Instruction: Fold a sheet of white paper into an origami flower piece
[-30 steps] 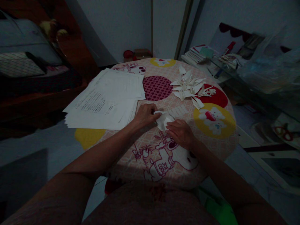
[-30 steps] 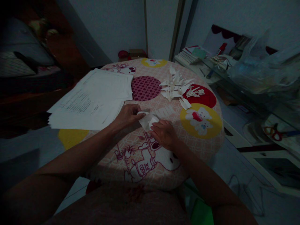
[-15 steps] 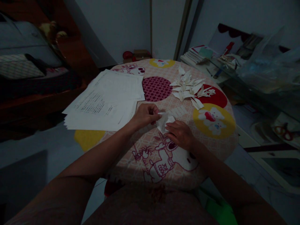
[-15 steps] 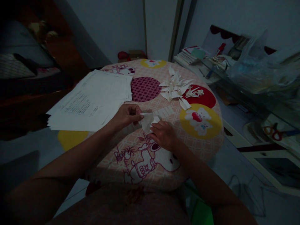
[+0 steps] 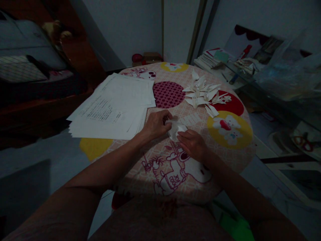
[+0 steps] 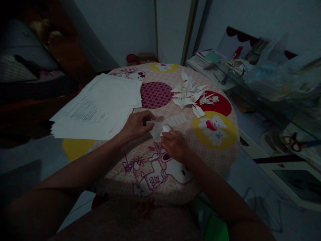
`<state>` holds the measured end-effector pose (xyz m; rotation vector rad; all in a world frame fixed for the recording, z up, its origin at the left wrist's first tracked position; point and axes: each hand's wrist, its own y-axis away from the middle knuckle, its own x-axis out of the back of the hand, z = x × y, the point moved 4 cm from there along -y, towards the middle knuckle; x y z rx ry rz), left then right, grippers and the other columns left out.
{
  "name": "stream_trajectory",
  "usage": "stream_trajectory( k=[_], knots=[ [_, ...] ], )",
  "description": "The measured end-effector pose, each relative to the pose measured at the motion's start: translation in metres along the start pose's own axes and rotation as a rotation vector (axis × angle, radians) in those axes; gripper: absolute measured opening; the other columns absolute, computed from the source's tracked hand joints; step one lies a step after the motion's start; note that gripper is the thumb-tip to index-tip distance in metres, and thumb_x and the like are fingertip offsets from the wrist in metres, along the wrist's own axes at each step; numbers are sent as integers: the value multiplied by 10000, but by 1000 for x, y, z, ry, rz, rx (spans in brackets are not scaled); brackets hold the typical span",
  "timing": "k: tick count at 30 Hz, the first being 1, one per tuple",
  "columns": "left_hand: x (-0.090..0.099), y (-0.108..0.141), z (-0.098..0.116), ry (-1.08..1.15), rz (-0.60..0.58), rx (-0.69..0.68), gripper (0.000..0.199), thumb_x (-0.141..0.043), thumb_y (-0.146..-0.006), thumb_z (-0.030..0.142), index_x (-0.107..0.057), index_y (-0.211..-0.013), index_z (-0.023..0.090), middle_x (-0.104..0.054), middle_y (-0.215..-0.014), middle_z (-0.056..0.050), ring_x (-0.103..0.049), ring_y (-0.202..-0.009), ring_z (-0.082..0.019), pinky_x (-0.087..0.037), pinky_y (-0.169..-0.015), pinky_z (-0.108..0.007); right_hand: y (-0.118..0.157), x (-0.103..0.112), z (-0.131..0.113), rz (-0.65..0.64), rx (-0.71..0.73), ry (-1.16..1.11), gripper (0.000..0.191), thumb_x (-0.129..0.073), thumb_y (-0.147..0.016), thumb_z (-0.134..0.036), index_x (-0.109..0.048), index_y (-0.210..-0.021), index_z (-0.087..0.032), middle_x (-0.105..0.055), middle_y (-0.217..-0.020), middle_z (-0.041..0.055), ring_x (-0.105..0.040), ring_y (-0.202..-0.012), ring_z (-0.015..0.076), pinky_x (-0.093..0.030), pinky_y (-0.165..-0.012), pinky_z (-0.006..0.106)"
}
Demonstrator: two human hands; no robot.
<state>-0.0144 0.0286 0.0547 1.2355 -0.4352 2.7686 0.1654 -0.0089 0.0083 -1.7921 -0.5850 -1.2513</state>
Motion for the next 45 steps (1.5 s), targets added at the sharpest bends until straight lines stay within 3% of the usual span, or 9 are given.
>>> stream_trajectory(
  k=[3, 10, 18, 22, 28, 37, 40, 45],
  knots=[
    [-8, -2, -3, 45, -65, 3, 273, -636, -694, 87, -685, -956, 141, -650, -739, 7, -539, -625, -108, -412, -640, -259, -3, -1, -2, -7, -16, -32, 164, -577, -942, -224, -679, -1062, -180, -690, -1161, 101, -581, -945, 244, -501, -864, 422],
    [-5, -3, -6, 6, -52, -26, 359, -644, -715, 97, -691, -1067, 145, -697, -877, -37, -597, -732, -135, -457, -734, -284, -4, 1, -8, 25, -12, -22, 182, -598, -925, -207, -673, -1087, -172, -695, -1165, 116, -577, -1014, 270, -483, -898, 459],
    [-19, 10, 1, 46, -243, 79, 551, -698, -733, 293, -627, -1252, 120, -723, -937, -82, -648, -781, -203, -492, -748, -331, -2, -6, -11, 15, 20, -3, 159, -555, -931, -167, -678, -1032, -155, -684, -1090, 121, -573, -957, 249, -512, -859, 426],
    [-22, 11, 1, 59, -251, 79, 579, -682, -728, 268, -617, -1281, 109, -714, -1068, -122, -660, -893, -233, -496, -806, -343, -2, -4, -10, 36, 17, -56, 129, -566, -924, -165, -679, -985, -160, -677, -1079, 122, -568, -939, 246, -530, -862, 427],
    [-27, 14, 0, 95, -312, 128, 651, -677, -743, 278, -551, -1353, 87, -725, -901, -97, -662, -771, -205, -493, -722, -311, -1, -4, -10, 58, 15, -130, 137, -576, -907, -150, -693, -980, -156, -682, -1101, 136, -579, -927, 249, -551, -859, 449],
    [-35, 17, 4, -7, -294, 0, 615, -644, -762, 262, -540, -1355, 136, -680, -1248, -127, -653, -1109, -277, -496, -949, -380, 0, -3, -4, 83, -26, -258, 83, -646, -885, -208, -725, -887, -183, -709, -1065, 111, -596, -903, 246, -544, -830, 461],
    [-36, 19, 6, -28, -304, 0, 638, -623, -770, 245, -500, -1387, 137, -666, -1278, -131, -656, -1115, -274, -500, -955, -379, 0, -2, -3, 98, -23, -259, 82, -665, -875, -222, -729, -893, -174, -714, -1067, 118, -598, -894, 249, -542, -821, 454],
    [-42, 22, 9, -195, -330, 15, 618, -579, -828, 285, -450, -1415, 139, -708, -1161, -151, -688, -1023, -311, -507, -897, -420, 0, -1, -3, 88, -28, -249, 79, -670, -874, -227, -730, -878, -175, -717, -1053, 112, -607, -888, 243, -537, -830, 443]
  ],
)
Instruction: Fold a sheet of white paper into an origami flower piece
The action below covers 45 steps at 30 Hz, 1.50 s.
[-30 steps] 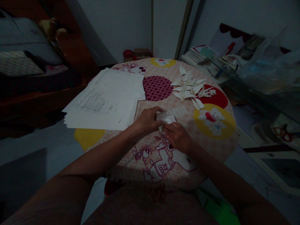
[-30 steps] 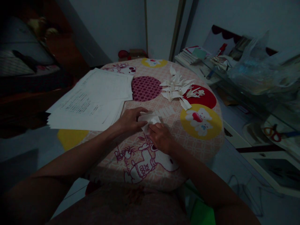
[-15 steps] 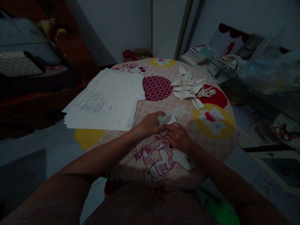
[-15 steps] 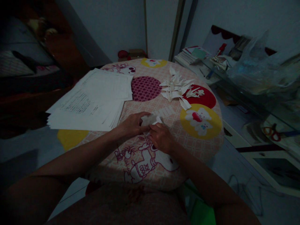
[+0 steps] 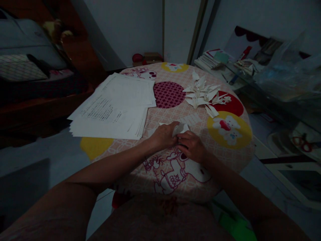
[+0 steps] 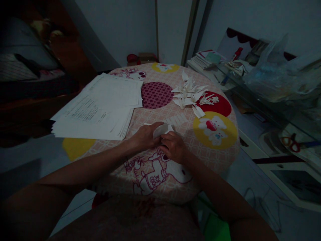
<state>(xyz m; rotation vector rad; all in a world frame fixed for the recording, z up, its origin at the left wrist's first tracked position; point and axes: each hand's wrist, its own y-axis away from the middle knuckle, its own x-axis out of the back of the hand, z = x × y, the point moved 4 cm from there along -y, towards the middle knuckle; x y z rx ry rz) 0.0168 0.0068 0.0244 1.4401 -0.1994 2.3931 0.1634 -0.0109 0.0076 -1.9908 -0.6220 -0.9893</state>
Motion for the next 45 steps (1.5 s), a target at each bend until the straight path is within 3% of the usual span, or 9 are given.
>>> stream_trajectory(
  k=[6, 14, 19, 26, 35, 41, 45],
  knots=[
    [-5, 2, 8, -64, -12, -25, 599, -550, -834, 234, -418, -1410, 143, -715, -1105, -150, -698, -969, -306, -506, -841, -403, 0, 2, 1, -3, 1, -18, 97, -645, -885, -216, -725, -845, -179, -713, -967, 99, -604, -873, 233, -534, -819, 428],
    [1, 0, -3, 286, -16, -119, 682, -622, -703, 135, -510, -1376, 156, -680, -1249, -119, -667, -1056, -237, -507, -919, -350, 2, 3, 1, 48, 24, -6, 93, -693, -865, -226, -731, -815, -157, -730, -995, 123, -622, -881, 239, -547, -795, 423],
    [4, -1, -10, 298, 42, -96, 767, -623, -672, 116, -470, -1424, 126, -631, -1332, -153, -638, -1136, -265, -486, -986, -397, 2, 0, 2, 30, -10, -18, 73, -695, -866, -238, -737, -887, -183, -730, -1019, 106, -629, -899, 236, -552, -805, 438],
    [11, -3, -13, 232, -7, -35, 689, -613, -663, 126, -545, -1348, 105, -715, -1071, -115, -658, -882, -219, -498, -796, -333, -1, 1, -2, 27, 29, -23, 128, -633, -907, -212, -734, -834, -181, -731, -981, 105, -613, -852, 221, -531, -793, 408],
    [28, -11, -32, 290, -36, -23, 641, -619, -666, 129, -611, -1307, 133, -657, -781, -18, -558, -667, -142, -425, -634, -261, -10, -1, 0, -5, -105, -57, 193, -610, -927, -226, -713, -768, -185, -650, -792, 51, -580, -788, 186, -483, -762, 345],
    [35, -14, -26, 273, 44, -14, 644, -631, -651, 102, -613, -1294, 131, -663, -786, -19, -562, -678, -136, -436, -646, -259, -15, -4, 2, -34, -219, -34, 38, -747, -833, -245, -755, -809, -217, -621, -811, 32, -580, -804, 184, -474, -719, 324],
    [34, -16, -23, 321, 80, 18, 670, -626, -676, 92, -573, -1343, 132, -693, -878, -49, -596, -718, -144, -476, -685, -277, -14, -7, 4, 12, -277, -105, 8, -766, -815, -228, -761, -821, -225, -633, -794, 28, -601, -796, 185, -491, -707, 323]
  ],
)
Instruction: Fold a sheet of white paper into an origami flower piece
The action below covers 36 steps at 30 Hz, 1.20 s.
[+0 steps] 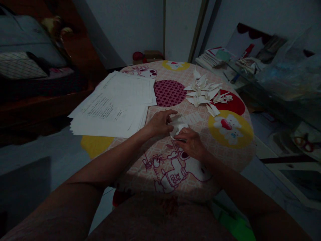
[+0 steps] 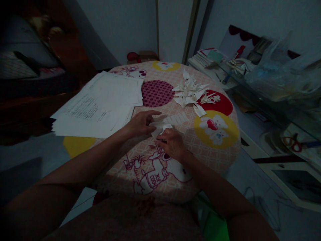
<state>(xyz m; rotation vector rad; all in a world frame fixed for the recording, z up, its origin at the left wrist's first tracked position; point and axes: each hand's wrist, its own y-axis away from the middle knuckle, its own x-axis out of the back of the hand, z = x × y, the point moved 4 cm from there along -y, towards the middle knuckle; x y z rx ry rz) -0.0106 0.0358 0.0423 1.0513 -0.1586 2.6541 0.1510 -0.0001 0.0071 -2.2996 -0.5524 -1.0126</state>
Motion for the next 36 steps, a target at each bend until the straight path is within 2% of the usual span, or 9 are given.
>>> stream_trajectory(
  k=[5, 11, 18, 25, 30, 36],
  knots=[
    [-3, -2, -1, 48, 37, 13, 654, -612, -702, 91, -567, -1352, 148, -688, -1014, -73, -616, -753, -145, -519, -699, -280, -1, -1, 0, 34, -38, -4, 114, -759, -814, -244, -728, -710, -211, -623, -732, 31, -597, -759, 188, -479, -675, 321],
    [-3, -3, 3, 74, 60, 21, 639, -601, -712, 93, -568, -1348, 148, -680, -1015, -66, -605, -710, -119, -530, -674, -264, -5, 1, -4, 22, -30, 21, 209, -732, -832, -280, -682, -643, -209, -569, -683, 1, -554, -715, 161, -432, -653, 298],
    [1, -5, 2, 2, 82, 0, 619, -596, -712, 94, -590, -1329, 141, -696, -1052, -91, -617, -768, -148, -514, -685, -271, -6, 0, -5, -7, -73, 34, 173, -705, -844, -250, -713, -678, -199, -610, -716, 21, -573, -746, 175, -435, -703, 313],
    [9, -9, -9, -26, 96, -126, 517, -619, -681, 85, -691, -1190, 132, -715, -909, -61, -593, -718, -130, -473, -684, -260, -9, 2, 0, -13, -68, 49, 193, -662, -861, -176, -696, -671, -172, -622, -715, 30, -565, -727, 154, -416, -698, 282],
    [14, -10, -13, 26, 74, -145, 473, -616, -680, 88, -715, -1140, 134, -706, -839, -39, -581, -677, -116, -447, -646, -249, -8, 6, -1, -30, -58, 42, 219, -642, -877, -185, -693, -664, -171, -624, -697, 27, -571, -705, 152, -409, -687, 274],
    [16, -10, -14, 7, 88, -161, 474, -630, -689, 101, -705, -1154, 149, -726, -890, -44, -609, -723, -124, -461, -676, -252, -3, 9, 0, 20, -110, 38, 119, -623, -866, -151, -732, -823, -166, -670, -776, 42, -593, -716, 158, -410, -681, 272]
  ],
)
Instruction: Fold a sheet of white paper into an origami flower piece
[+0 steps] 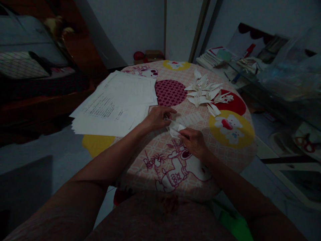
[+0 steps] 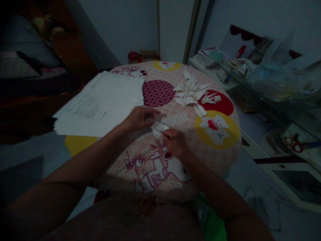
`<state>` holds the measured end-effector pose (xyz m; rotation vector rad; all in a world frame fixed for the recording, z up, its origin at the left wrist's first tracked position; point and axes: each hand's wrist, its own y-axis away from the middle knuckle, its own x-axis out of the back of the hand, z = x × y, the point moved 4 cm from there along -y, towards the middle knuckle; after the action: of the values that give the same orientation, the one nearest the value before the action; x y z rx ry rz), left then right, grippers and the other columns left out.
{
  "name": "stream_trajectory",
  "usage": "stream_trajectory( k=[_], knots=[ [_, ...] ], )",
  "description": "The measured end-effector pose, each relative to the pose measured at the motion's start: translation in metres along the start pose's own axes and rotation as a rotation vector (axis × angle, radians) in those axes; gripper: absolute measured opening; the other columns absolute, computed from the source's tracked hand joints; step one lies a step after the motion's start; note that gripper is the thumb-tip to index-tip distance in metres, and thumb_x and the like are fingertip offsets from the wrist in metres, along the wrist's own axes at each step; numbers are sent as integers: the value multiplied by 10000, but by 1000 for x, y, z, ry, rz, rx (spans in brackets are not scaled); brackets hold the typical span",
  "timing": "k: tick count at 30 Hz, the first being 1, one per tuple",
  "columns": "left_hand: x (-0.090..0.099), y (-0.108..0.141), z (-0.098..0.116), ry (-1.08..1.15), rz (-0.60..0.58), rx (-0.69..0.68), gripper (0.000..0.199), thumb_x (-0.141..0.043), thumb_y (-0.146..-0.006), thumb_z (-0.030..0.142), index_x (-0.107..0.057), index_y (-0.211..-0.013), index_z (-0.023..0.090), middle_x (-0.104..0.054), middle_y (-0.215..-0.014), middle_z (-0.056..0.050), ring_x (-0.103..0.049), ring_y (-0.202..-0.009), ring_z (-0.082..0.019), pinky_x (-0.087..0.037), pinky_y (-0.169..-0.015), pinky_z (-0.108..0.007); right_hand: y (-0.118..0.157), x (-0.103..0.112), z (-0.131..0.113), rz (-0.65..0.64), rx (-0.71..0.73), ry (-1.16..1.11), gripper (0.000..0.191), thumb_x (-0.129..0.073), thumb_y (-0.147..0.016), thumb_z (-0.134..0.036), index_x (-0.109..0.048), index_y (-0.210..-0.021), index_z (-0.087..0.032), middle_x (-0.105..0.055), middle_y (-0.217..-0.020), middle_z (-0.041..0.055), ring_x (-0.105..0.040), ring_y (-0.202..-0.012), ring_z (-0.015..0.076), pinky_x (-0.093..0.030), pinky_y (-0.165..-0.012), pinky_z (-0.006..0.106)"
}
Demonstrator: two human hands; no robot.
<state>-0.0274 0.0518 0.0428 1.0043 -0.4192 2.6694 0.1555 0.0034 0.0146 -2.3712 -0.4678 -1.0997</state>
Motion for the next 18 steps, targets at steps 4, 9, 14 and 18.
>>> stream_trajectory(
  k=[4, 9, 14, 18],
  knots=[
    [1, -1, -4, -26, 11, 13, 475, -652, -689, 111, -705, -1160, 148, -732, -886, -45, -610, -704, -120, -464, -666, -251, 0, 0, -1, -33, 4, 18, 162, -609, -874, -155, -719, -756, -175, -641, -745, 32, -574, -725, 156, -405, -692, 270],
    [4, -2, -3, 28, -4, 29, 443, -685, -698, 150, -712, -1140, 121, -719, -805, -36, -594, -648, -109, -455, -625, -236, -2, 0, -4, -97, -13, -45, 205, -642, -872, -191, -690, -673, -176, -585, -697, 4, -541, -698, 134, -378, -669, 255],
    [1, -1, 6, 102, 46, -26, 474, -642, -705, 119, -694, -1176, 127, -728, -875, -39, -584, -640, -95, -453, -605, -217, -6, -5, -10, -116, -20, -19, 136, -652, -869, -228, -699, -752, -177, -578, -734, -4, -513, -691, 127, -330, -650, 258],
    [0, -1, 4, 112, 88, -15, 457, -656, -707, 139, -695, -1162, 124, -728, -886, -44, -597, -659, -107, -465, -609, -221, -8, -7, -12, -122, -32, -12, 152, -626, -876, -225, -662, -735, -179, -567, -731, -9, -502, -694, 129, -323, -660, 263]
  ],
)
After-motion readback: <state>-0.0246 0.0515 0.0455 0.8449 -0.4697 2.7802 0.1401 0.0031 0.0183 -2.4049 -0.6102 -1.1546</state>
